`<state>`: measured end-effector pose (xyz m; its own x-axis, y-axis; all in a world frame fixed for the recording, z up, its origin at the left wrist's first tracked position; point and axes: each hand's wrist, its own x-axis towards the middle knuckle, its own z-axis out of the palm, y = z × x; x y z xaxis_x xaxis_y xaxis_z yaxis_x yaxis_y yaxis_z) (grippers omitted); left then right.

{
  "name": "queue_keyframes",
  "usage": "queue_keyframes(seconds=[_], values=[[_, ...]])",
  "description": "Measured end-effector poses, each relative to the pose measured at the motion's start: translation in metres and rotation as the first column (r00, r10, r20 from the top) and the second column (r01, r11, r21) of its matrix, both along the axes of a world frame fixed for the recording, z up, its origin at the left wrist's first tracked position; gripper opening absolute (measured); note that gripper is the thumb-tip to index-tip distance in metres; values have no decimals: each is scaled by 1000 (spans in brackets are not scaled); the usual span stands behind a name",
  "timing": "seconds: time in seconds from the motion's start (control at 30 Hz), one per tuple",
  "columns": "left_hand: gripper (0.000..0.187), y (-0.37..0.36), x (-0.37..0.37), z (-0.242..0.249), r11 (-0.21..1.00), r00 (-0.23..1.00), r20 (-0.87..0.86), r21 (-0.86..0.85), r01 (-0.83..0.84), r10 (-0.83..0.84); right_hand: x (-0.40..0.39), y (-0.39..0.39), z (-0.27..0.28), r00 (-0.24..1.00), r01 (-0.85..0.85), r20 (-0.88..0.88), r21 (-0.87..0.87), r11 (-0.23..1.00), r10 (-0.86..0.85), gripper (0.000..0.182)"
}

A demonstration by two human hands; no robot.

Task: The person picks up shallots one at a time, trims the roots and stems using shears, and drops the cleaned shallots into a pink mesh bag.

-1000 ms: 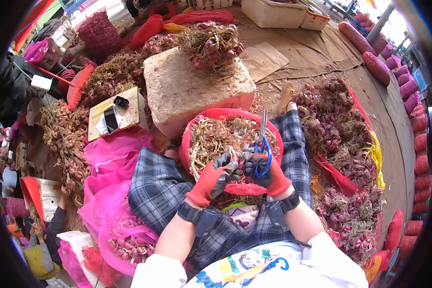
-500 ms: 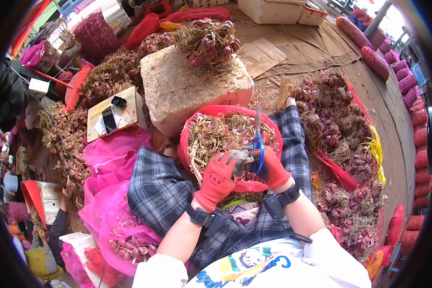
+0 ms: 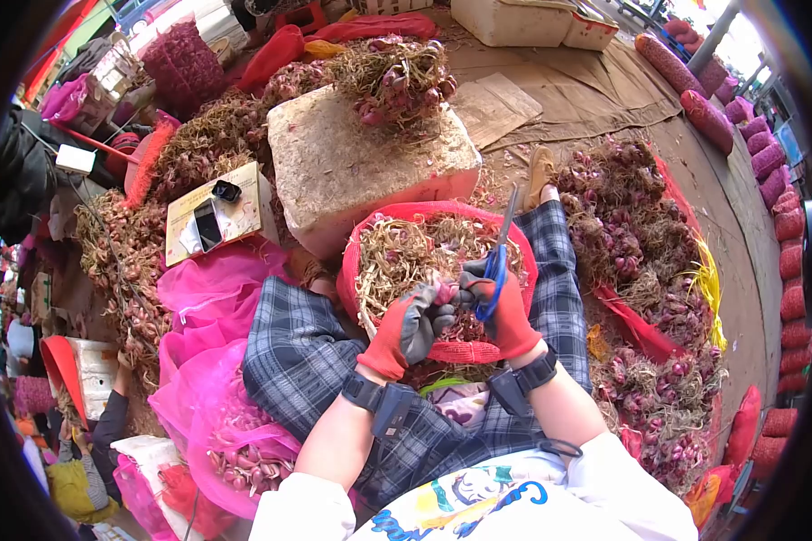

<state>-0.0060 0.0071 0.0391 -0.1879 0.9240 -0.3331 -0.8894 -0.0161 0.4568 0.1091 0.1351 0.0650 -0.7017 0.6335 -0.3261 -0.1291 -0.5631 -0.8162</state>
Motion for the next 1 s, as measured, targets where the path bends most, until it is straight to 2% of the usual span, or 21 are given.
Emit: queue_keyframes(seconds=[0.03,0.1,0.13,0.23,0.33,0.43,0.47,0.53,0.6,0.7,0.73,0.77,0.83,0.87,0.97,1.0], values=[[26,0,0,-4,999,999,-18,37,-39,40,1,1,-7,999,18,48,103,994,-23,17],[26,2,-2,1,993,990,-81,-29,-117,114,4,4,-19,988,38,132,311,950,-83,20],[26,2,-3,6,985,982,-112,-59,-160,152,9,6,-17,992,12,122,215,977,-39,23],[23,0,-2,11,998,988,-141,-29,-60,56,11,7,-5,992,-82,108,104,991,70,29],[23,3,1,2,997,980,-193,-59,-58,45,6,2,10,991,-135,34,210,968,131,33],[24,-1,-2,10,998,979,-202,59,-16,28,2,-5,12,984,-175,93,455,873,149,34],[23,0,-3,8,999,980,-199,43,-20,28,0,-11,14,992,-126,48,448,885,117,29],[22,-2,-3,3,1000,982,-185,5,-29,30,4,-13,20,974,-220,202,699,680,107,29],[24,-4,-2,9,996,986,-147,57,-73,81,6,-14,19,947,-298,323,866,401,6,24],[28,-2,-5,5,995,990,-109,40,-88,92,5,-13,-3,958,-159,272,764,626,-88,24],[28,-1,-5,2,995,989,-108,4,-97,97,4,-10,-9,981,-66,188,533,843,-42,26],[29,-2,-4,0,994,989,-106,-35,-107,103,9,-7,-13,982,-87,190,444,892,1,27],[29,-3,-2,-3,988,986,-71,44,-147,149,9,-5,13,980,-125,180,255,959,80,28],[30,-3,-2,-7,988,985,-86,54,-143,147,9,-5,13,988,-131,115,233,964,106,30],[32,-1,-1,-8,993,983,-145,52,-105,111,1,-15,25,984,-152,158,483,862,85,26],[33,-1,-1,-9,995,982,-166,44,-88,94,-2,-21,27,990,-116,115,393,912,77,24]])
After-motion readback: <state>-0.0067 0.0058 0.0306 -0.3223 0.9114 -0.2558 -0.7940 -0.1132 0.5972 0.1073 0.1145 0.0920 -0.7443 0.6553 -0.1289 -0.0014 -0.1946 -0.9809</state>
